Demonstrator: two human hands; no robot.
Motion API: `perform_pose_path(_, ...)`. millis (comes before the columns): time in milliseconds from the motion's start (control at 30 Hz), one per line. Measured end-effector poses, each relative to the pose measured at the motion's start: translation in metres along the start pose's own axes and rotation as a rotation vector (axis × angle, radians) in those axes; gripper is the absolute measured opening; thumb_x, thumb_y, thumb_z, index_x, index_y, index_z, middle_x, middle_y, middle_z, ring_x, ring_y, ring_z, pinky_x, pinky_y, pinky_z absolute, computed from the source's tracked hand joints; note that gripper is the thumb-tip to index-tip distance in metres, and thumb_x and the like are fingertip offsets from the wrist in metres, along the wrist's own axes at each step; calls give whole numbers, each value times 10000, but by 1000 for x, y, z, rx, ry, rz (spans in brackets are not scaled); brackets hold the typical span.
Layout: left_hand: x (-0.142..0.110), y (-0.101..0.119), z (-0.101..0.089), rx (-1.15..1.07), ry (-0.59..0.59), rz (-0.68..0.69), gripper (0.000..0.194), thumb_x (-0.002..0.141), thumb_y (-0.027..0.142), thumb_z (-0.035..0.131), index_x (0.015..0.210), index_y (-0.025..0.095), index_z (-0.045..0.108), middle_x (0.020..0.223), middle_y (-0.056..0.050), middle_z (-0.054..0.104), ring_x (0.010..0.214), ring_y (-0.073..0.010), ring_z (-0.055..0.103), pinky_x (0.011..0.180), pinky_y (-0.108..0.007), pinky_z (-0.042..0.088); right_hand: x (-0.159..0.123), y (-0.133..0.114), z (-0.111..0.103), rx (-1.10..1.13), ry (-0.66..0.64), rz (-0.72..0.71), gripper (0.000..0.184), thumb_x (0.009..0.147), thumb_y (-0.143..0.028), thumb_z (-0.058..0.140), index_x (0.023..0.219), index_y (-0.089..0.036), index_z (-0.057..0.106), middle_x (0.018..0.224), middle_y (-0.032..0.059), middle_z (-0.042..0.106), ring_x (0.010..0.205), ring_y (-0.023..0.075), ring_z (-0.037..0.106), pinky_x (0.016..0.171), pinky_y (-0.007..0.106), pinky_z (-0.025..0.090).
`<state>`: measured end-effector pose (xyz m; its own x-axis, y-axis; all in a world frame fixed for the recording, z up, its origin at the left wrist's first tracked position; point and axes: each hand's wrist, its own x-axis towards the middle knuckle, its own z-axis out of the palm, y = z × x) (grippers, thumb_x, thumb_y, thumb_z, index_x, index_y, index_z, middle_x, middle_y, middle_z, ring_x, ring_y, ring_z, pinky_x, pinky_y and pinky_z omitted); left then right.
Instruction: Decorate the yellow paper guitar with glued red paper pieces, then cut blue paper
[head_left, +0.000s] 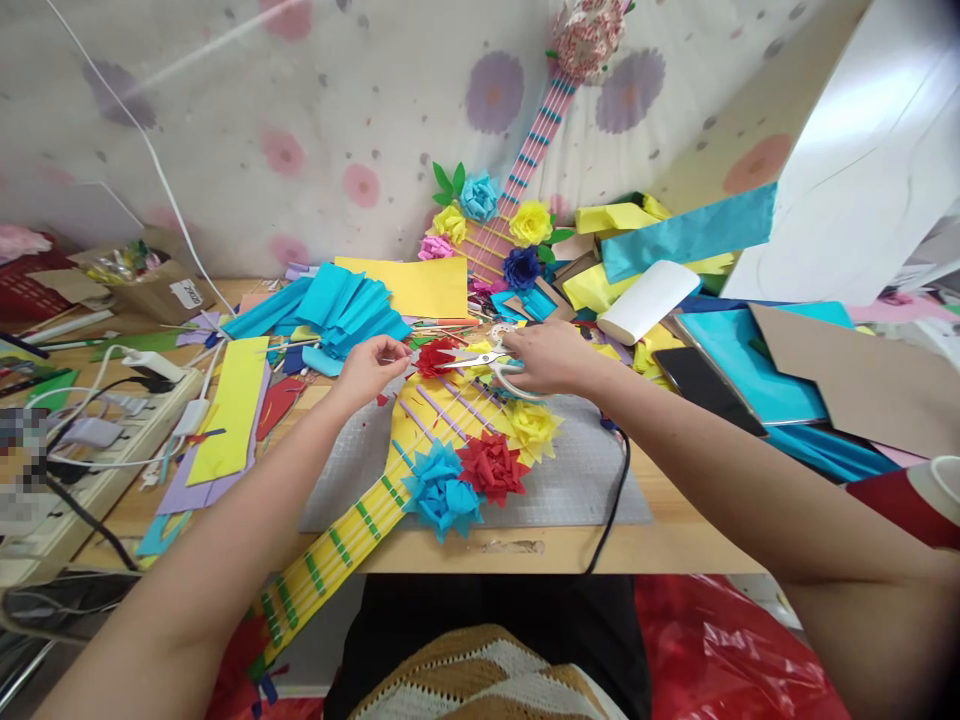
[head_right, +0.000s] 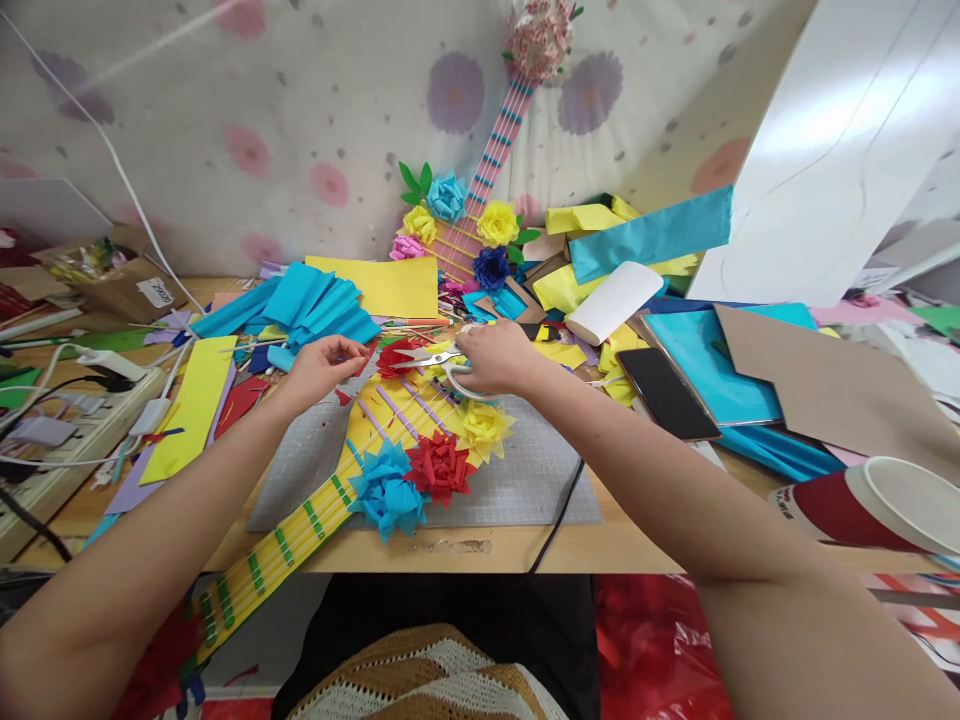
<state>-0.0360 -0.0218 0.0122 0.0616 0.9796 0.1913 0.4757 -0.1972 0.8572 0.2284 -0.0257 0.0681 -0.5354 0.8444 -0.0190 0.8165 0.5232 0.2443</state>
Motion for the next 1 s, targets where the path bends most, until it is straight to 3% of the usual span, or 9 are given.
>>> perform_pose_path(133,1,-5,5,70,19,-17,187,650,340,606,701,176,532,656,-1,583,574,-108,503,571,-244,397,2,-2,2,-20,-21,-13,481,775,-547,404,956,-148,600,901,146,675,816,248,610,607,313,319)
perform_pose_path(333,1,-6,14,344,-52,-49,250,677,353,584,852,178,615,718,-15,629,643,-140,552,568,-239,382,5,-3,0,-26,-17,16,466,773,-536,401,945,-153,604,887,144,677,814,255,612,581,298,305)
perform_pose_path(500,4,-3,20,462,-68,-76,165,688,328,567,740,187,635,697,-21,641,640,-159,562,538,-255,342,5,-2,0,-37,-16,9,473,773,-536,397,932,-145,610,878,145,676,800,262,615,560,304,298)
perform_pose_path(600,7,-3,19,315,-63,-104,153,685,323,572,703,177,611,657,-16,615,598,-144,538,528,-251,348,4,-1,0,-39,8,8,451,770,-524,410,918,-146,606,856,136,678,786,255,619,547,297,288)
perform_pose_path(800,5,8,13,-291,-23,-239,256,612,369,679,689,157,556,725,-5,609,664,-114,556,649,-249,451,4,-1,1,-43,1,10,454,773,-526,412,932,-145,602,877,144,678,810,258,618,571,301,307)
perform_pose_path(933,4,16,12,-514,-40,-313,231,678,342,656,719,159,521,841,-40,664,795,-135,615,723,-265,463,7,-1,3,-44,-17,-14,478,778,-540,407,954,-143,607,915,154,674,838,257,614,612,314,328)
perform_pose_path(1000,6,17,12,-605,-53,-339,186,728,302,618,732,165,493,786,-34,665,780,-137,631,734,-283,473,8,-1,3,-49,-21,-22,472,778,-533,412,954,-142,609,921,153,673,841,258,615,628,321,336)
